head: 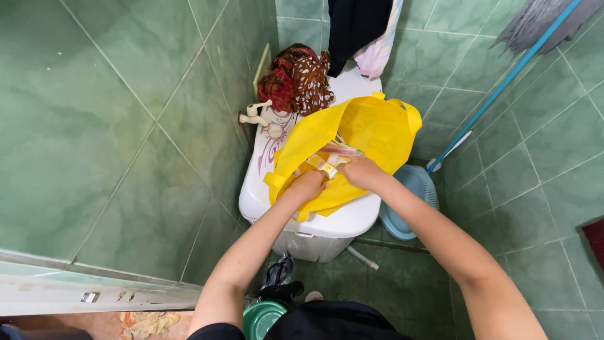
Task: Organizing various toiletry items from a yellow bag onto a bathroom wall shelf
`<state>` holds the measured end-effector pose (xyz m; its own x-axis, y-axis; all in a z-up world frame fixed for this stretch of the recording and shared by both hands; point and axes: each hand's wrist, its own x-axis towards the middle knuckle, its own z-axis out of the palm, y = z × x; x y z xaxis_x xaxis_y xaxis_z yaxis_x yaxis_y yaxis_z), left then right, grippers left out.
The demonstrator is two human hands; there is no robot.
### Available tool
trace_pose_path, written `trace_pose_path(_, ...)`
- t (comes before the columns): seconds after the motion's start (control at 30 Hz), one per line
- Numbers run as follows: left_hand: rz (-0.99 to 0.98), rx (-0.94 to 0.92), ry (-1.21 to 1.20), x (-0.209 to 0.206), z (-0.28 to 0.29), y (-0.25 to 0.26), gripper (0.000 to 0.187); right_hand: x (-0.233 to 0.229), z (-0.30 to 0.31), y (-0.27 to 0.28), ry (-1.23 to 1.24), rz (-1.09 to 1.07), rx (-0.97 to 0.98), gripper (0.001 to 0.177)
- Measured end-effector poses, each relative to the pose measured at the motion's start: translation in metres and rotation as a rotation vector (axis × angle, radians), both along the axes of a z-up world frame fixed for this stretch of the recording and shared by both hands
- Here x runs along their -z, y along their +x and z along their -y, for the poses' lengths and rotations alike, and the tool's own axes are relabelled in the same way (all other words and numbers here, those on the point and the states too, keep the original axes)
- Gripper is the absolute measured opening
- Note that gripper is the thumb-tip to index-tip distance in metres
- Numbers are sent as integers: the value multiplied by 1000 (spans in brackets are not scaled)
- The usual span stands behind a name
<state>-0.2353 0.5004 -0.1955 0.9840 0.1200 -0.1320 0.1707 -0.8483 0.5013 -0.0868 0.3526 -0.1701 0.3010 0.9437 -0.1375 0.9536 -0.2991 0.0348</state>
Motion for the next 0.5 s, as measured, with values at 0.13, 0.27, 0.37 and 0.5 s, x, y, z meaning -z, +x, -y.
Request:
trace_pose_path(0.13, -14, 18, -18, 2, 9, -1, 37, 21, 6, 15, -7, -25, 114, 28)
trace_pose_path(0.27, 16, 31, 9, 17, 13, 4, 43, 20, 4, 19, 6, -89, 226, 47)
trace_pose_path(0.37, 23, 29, 30, 4, 18, -3, 45, 11, 3, 10, -10, -71, 271, 52)
trace_pose_path(0.5, 18, 5, 69, -15, 18, -12, 45, 25, -8, 17, -54, 10, 274, 48)
